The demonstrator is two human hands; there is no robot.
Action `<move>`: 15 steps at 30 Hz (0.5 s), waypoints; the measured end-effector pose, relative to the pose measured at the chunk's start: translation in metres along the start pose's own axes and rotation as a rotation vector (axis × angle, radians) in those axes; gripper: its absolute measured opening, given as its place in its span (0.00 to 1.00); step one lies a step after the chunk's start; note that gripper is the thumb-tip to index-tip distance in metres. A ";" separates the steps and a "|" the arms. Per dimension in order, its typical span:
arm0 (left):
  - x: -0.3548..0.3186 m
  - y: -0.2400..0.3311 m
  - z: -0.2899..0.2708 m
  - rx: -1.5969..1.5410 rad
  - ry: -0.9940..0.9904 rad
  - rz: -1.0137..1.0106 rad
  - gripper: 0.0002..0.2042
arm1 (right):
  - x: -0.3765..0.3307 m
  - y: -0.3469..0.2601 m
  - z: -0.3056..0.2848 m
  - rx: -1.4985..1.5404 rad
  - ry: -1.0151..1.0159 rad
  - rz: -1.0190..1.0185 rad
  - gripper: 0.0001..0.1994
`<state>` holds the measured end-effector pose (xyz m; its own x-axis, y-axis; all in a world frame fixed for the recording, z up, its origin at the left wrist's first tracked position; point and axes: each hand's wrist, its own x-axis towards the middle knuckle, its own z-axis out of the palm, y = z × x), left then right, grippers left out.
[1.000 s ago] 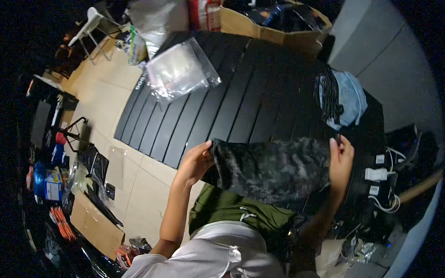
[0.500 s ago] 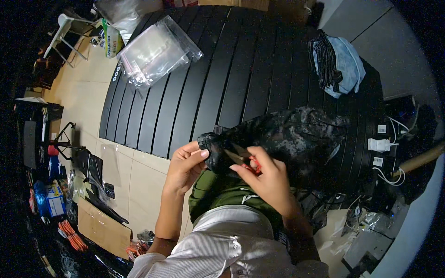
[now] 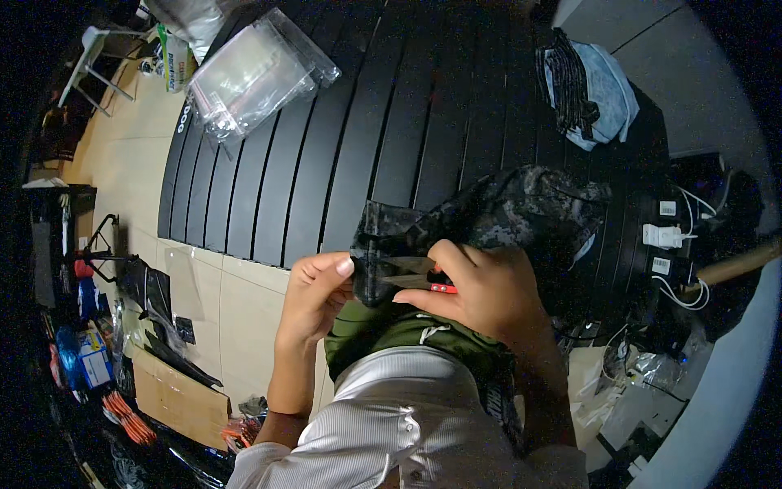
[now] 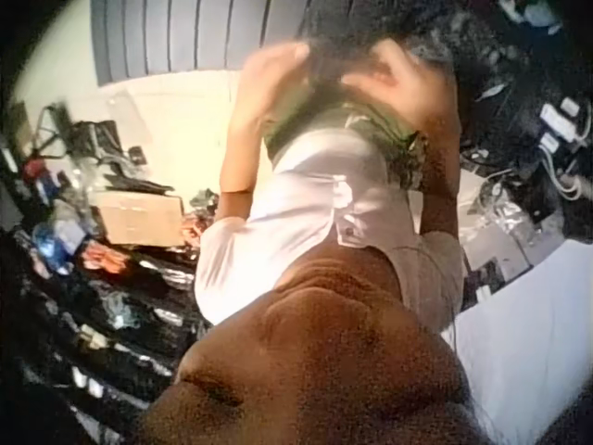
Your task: Folding a camouflage neck gaiter and placing it into a clear plastic bag.
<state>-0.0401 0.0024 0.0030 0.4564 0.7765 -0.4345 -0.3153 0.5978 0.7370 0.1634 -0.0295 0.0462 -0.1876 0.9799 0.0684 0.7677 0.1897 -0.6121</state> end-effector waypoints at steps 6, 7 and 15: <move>0.003 0.002 0.010 -0.007 0.023 -0.076 0.11 | 0.001 0.002 -0.004 -0.140 -0.024 -0.061 0.20; 0.003 0.003 0.012 -0.021 0.024 -0.105 0.10 | 0.001 0.002 -0.004 -0.151 -0.023 -0.077 0.20; 0.004 0.003 0.010 0.051 0.037 -0.139 0.14 | 0.000 0.005 -0.004 -0.264 -0.021 -0.197 0.20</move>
<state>-0.0312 0.0049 0.0087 0.4618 0.6943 -0.5520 -0.2085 0.6898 0.6933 0.1698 -0.0285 0.0459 -0.3585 0.9218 0.1475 0.8472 0.3876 -0.3633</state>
